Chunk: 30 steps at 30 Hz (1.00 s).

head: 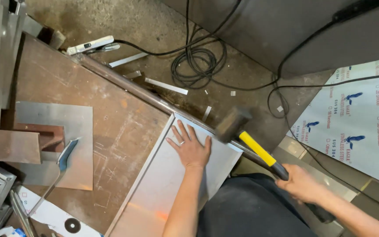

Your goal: Measure, cut, and shape a stainless steel tray using a ruler, angle grinder, and hammer.

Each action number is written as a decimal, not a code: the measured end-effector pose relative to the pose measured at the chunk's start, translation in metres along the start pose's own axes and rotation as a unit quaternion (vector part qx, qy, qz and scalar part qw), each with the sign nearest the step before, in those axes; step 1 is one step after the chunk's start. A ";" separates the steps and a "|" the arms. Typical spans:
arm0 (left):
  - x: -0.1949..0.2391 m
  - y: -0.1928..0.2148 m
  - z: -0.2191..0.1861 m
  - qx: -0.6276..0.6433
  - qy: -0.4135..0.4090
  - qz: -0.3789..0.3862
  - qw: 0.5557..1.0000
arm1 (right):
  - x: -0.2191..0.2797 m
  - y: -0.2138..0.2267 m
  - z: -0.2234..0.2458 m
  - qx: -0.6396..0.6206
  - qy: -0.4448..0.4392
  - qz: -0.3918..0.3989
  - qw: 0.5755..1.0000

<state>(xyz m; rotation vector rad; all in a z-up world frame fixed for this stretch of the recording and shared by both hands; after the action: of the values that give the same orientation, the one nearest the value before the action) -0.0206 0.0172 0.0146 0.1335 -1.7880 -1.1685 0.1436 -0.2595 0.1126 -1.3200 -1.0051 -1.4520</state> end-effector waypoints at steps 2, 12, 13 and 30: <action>0.001 -0.001 0.004 -0.014 0.011 0.019 1.000 | 0.005 -0.009 0.002 0.035 -0.020 0.048 0.998; -0.004 -0.006 -0.018 -0.003 -0.012 -0.010 1.000 | 0.060 0.014 0.017 0.069 0.110 -0.173 0.976; -0.008 -0.006 -0.022 0.010 -0.014 0.004 1.000 | 0.058 0.016 0.023 0.089 0.081 -0.174 0.977; -0.015 -0.005 -0.016 0.005 -0.008 0.021 1.000 | -0.041 -0.012 0.010 -0.005 0.117 -0.048 0.992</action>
<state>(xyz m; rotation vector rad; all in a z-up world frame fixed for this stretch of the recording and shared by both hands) -0.0025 0.0122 0.0019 0.0930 -1.8025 -1.1331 0.1354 -0.2432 0.0731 -1.0902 -0.9191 -1.6434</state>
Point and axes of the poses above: each hand's wrist, its own x-axis away from the middle knuckle, its own y-axis out of the back of the hand, z = x × y, the point moved 1 cm from there along -x, towards the middle knuckle, and after that the axes turned 12 degrees about z, right-handed, at the moved point
